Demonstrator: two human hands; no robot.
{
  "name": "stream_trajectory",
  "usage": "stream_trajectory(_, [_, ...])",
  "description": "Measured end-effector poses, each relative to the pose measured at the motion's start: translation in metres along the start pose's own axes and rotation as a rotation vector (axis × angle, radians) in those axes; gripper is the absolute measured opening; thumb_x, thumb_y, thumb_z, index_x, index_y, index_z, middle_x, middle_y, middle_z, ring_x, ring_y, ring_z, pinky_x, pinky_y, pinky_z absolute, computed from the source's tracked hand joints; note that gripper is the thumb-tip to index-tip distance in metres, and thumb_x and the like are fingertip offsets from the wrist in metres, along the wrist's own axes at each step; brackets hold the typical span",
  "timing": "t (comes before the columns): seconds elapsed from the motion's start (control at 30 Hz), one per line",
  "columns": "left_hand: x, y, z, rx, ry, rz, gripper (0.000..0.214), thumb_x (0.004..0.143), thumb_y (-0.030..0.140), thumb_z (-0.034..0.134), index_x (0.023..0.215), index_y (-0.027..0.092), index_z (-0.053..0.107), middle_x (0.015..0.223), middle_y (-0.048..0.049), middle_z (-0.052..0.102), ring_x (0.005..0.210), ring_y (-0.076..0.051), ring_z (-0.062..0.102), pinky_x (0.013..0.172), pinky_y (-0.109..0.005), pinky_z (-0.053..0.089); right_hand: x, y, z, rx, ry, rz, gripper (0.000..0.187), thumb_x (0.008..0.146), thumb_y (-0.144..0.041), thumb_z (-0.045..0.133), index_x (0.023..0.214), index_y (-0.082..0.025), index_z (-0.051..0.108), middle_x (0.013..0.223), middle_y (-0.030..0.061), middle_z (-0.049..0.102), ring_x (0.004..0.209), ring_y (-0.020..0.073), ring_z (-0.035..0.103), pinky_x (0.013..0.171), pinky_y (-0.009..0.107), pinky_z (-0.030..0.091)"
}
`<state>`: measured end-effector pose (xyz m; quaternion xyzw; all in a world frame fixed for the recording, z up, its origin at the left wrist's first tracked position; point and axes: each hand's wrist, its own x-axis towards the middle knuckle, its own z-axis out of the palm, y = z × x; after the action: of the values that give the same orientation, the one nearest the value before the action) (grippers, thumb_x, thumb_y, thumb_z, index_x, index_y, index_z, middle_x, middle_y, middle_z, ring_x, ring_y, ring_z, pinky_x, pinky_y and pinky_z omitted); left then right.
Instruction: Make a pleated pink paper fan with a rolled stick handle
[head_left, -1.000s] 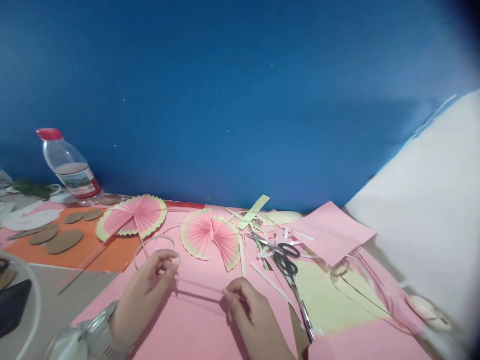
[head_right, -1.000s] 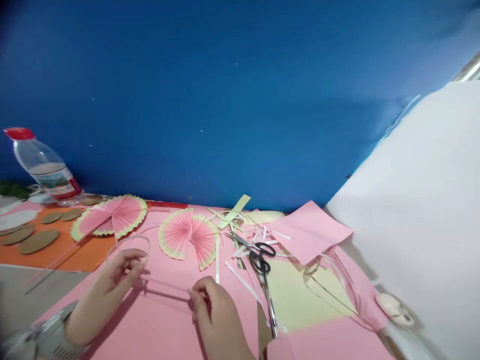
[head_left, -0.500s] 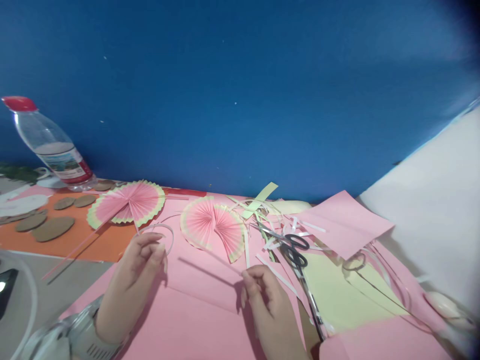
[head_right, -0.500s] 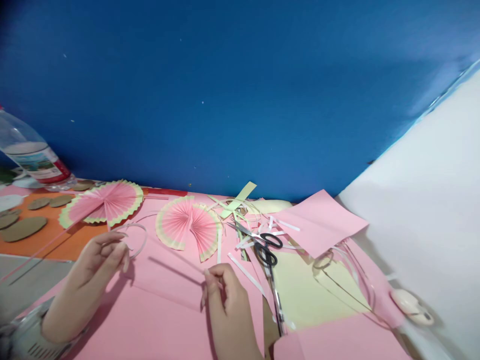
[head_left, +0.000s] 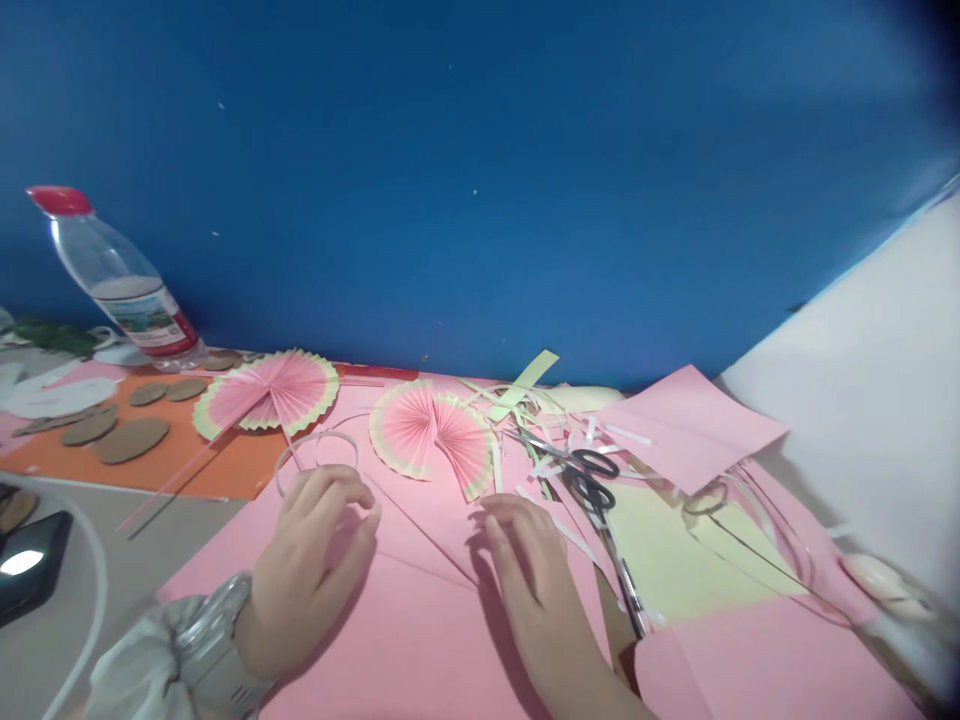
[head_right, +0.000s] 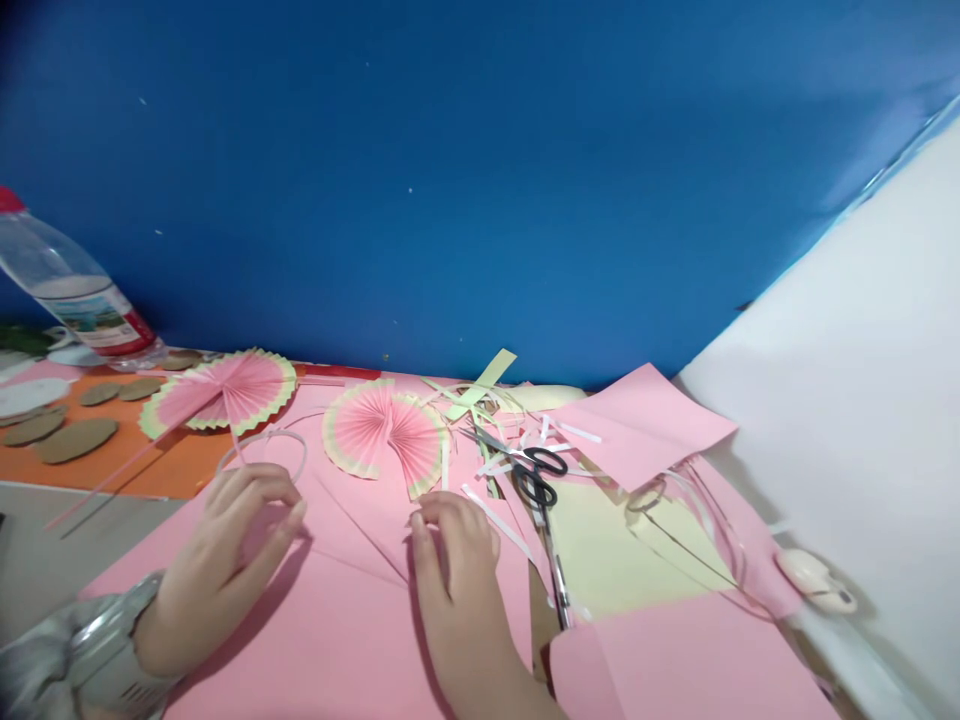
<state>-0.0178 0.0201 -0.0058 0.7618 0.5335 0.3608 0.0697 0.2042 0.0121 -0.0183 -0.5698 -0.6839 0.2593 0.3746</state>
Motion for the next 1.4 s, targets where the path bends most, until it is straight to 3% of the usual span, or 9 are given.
stream_trajectory(0.27, [0.010, -0.013, 0.000, 0.194, 0.038, -0.077, 0.019, 0.087, 0.036, 0.048, 0.099, 0.022, 0.052, 0.103, -0.0074, 0.058, 0.098, -0.028, 0.051, 0.085, -0.043, 0.035, -0.003, -0.012, 0.006, -0.347, -0.351, -0.315, 0.038, 0.092, -0.035, 0.048, 0.130, -0.035, 0.049, 0.143, -0.0016, 0.047, 0.136, 0.0312, 0.032, 0.109, 0.060, 0.018])
stream_trajectory(0.4, [0.015, -0.028, 0.000, 0.514, -0.018, -0.035, 0.039, 0.082, 0.053, 0.050, 0.099, 0.019, 0.055, 0.101, -0.0128, 0.059, 0.092, -0.034, 0.052, 0.079, -0.046, 0.033, -0.004, -0.011, 0.008, -0.405, -0.296, -0.234, 0.035, 0.093, -0.031, 0.044, 0.127, -0.027, 0.053, 0.141, 0.0035, 0.049, 0.135, 0.0309, 0.033, 0.110, 0.061, 0.016])
stream_trajectory(0.6, [0.017, -0.036, -0.004, 0.703, -0.062, 0.092, 0.031, 0.089, 0.038, 0.039, 0.074, 0.020, 0.059, 0.084, -0.0118, 0.059, 0.083, -0.033, 0.050, 0.072, -0.045, 0.030, -0.005, -0.009, 0.007, -0.369, -0.280, -0.235, 0.030, 0.093, -0.029, 0.042, 0.121, -0.028, 0.054, 0.139, 0.0031, 0.049, 0.134, 0.0279, 0.032, 0.110, 0.058, 0.014])
stream_trajectory(0.77, [0.013, -0.016, -0.012, 0.348, 0.094, 0.214, 0.016, 0.087, 0.027, 0.046, 0.077, 0.021, 0.057, 0.085, -0.0085, 0.059, 0.078, -0.026, 0.048, 0.070, -0.040, 0.030, -0.005, -0.013, 0.004, -0.290, -0.242, -0.276, 0.027, 0.092, -0.023, 0.044, 0.116, -0.027, 0.055, 0.132, 0.0040, 0.052, 0.131, 0.0260, 0.034, 0.110, 0.055, 0.017])
stream_trajectory(0.87, [0.004, 0.001, -0.015, 0.024, 0.136, 0.172, 0.011, 0.087, 0.019, 0.048, 0.077, 0.022, 0.052, 0.080, -0.0039, 0.055, 0.076, -0.021, 0.049, 0.071, -0.037, 0.033, -0.006, -0.016, 0.001, -0.197, -0.223, -0.336, 0.027, 0.090, -0.017, 0.045, 0.115, -0.024, 0.053, 0.124, 0.0071, 0.054, 0.121, 0.0233, 0.042, 0.105, 0.048, 0.030])
stream_trajectory(1.03, [-0.014, 0.024, -0.010, -0.528, -0.001, -0.072, 0.016, 0.094, 0.025, 0.043, 0.081, 0.023, 0.051, 0.072, -0.0012, 0.058, 0.071, -0.017, 0.056, 0.070, -0.032, 0.044, -0.011, -0.015, -0.002, -0.043, -0.178, -0.477, 0.033, 0.087, -0.012, 0.047, 0.118, -0.023, 0.045, 0.105, 0.0078, 0.056, 0.100, 0.0193, 0.051, 0.085, 0.036, 0.047])
stream_trajectory(1.13, [-0.025, 0.035, -0.004, -0.824, -0.246, -0.289, 0.023, 0.098, 0.033, 0.033, 0.081, 0.022, 0.045, 0.054, 0.0034, 0.058, 0.052, -0.013, 0.054, 0.060, -0.027, 0.044, -0.015, -0.013, -0.001, -0.052, -0.076, -0.576, 0.050, 0.087, -0.013, 0.050, 0.133, -0.021, 0.033, 0.104, 0.0097, 0.055, 0.095, 0.0207, 0.051, 0.078, 0.036, 0.049])
stream_trajectory(1.23, [-0.032, 0.043, -0.001, -0.918, -0.421, -0.287, 0.026, 0.096, 0.040, 0.038, 0.082, 0.020, 0.046, 0.054, 0.0039, 0.055, 0.048, -0.010, 0.051, 0.055, -0.023, 0.042, -0.015, -0.013, -0.001, -0.102, -0.102, -0.633, 0.051, 0.088, -0.013, 0.049, 0.136, -0.019, 0.033, 0.097, 0.0083, 0.058, 0.087, 0.0204, 0.052, 0.074, 0.036, 0.047])
stream_trajectory(1.4, [-0.029, 0.049, -0.008, -0.810, -0.573, -0.213, 0.029, 0.091, 0.044, 0.046, 0.087, 0.017, 0.054, 0.075, -0.0020, 0.054, 0.065, -0.012, 0.052, 0.058, -0.023, 0.042, -0.010, -0.010, -0.004, -0.039, -0.115, -0.581, 0.024, 0.089, -0.010, 0.044, 0.108, -0.021, 0.052, 0.084, 0.0038, 0.061, 0.078, 0.0180, 0.053, 0.070, 0.035, 0.040])
